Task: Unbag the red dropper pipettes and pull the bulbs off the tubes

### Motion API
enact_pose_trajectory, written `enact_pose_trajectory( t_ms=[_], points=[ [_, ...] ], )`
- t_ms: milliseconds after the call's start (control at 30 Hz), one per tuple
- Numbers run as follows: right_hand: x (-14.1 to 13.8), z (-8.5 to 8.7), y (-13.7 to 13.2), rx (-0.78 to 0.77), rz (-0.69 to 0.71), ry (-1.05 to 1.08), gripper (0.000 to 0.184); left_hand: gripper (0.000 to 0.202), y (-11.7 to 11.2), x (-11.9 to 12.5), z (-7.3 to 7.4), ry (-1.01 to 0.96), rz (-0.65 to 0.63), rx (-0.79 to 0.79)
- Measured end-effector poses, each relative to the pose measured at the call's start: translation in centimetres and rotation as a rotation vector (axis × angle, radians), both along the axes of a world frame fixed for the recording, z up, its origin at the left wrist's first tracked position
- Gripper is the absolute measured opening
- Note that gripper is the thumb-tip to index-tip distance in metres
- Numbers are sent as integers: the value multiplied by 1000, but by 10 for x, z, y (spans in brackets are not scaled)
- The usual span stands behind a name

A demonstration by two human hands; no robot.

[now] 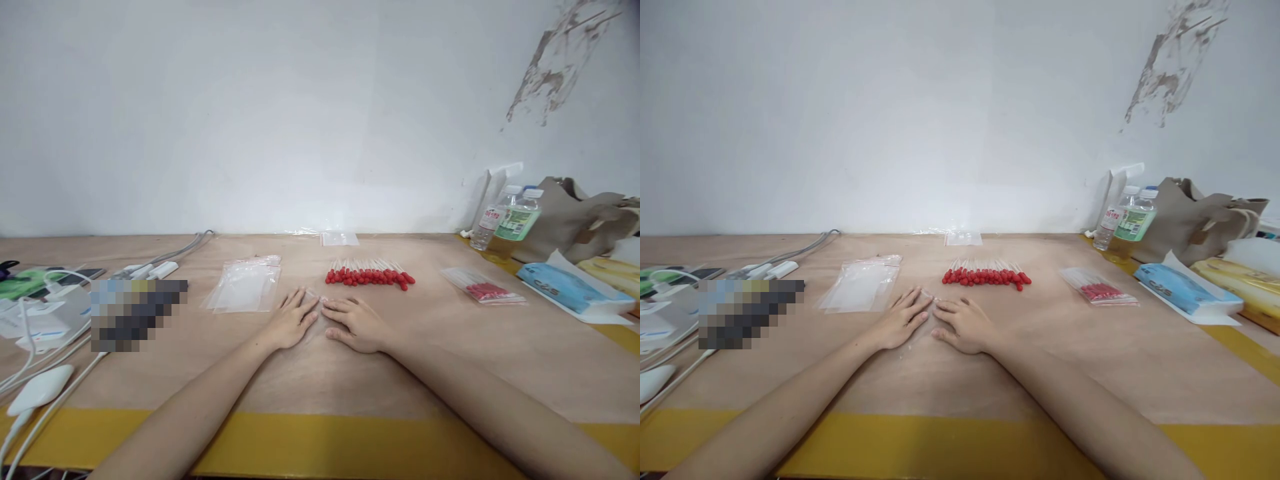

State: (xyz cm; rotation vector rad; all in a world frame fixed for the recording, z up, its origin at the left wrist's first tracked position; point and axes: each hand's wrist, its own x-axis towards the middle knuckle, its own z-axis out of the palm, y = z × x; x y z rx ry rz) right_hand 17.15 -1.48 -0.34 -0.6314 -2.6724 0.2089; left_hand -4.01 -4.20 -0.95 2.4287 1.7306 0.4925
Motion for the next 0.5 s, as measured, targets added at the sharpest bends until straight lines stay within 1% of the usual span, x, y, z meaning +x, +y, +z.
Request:
enact_pose_trajectory(
  t_ms=[67, 167, 233, 300, 333, 367, 400, 467, 500],
  points=[
    [2, 0, 0, -26, -32, -37, 49, 48, 2, 0, -2, -25, 46, -24],
    [9, 4, 5, 23, -79, 16, 41, 41, 5, -1, 2, -132, 156, 32],
    [21, 10, 15, 83, -196, 117, 35, 33, 6, -3, 7, -192, 248, 75],
    [43, 17, 31, 124, -407, 244, 32, 27, 7, -6, 12, -215, 318, 85],
    [58, 19, 42, 127, -518, 272, 32, 24, 7, -8, 14, -217, 341, 73],
    [75, 21, 52, 142, -663, 287, 32, 21, 7, -10, 14, -220, 351, 53],
    [93, 21, 63, 154, -812, 261, 31, 19, 8, -11, 15, -223, 350, 30],
    [131, 16, 80, 127, -1103, 129, 33, 14, 9, -14, 14, -227, 330, -6],
    [150, 11, 86, 103, -1212, 51, 37, 12, 10, -14, 13, -230, 318, -15]
  ],
)
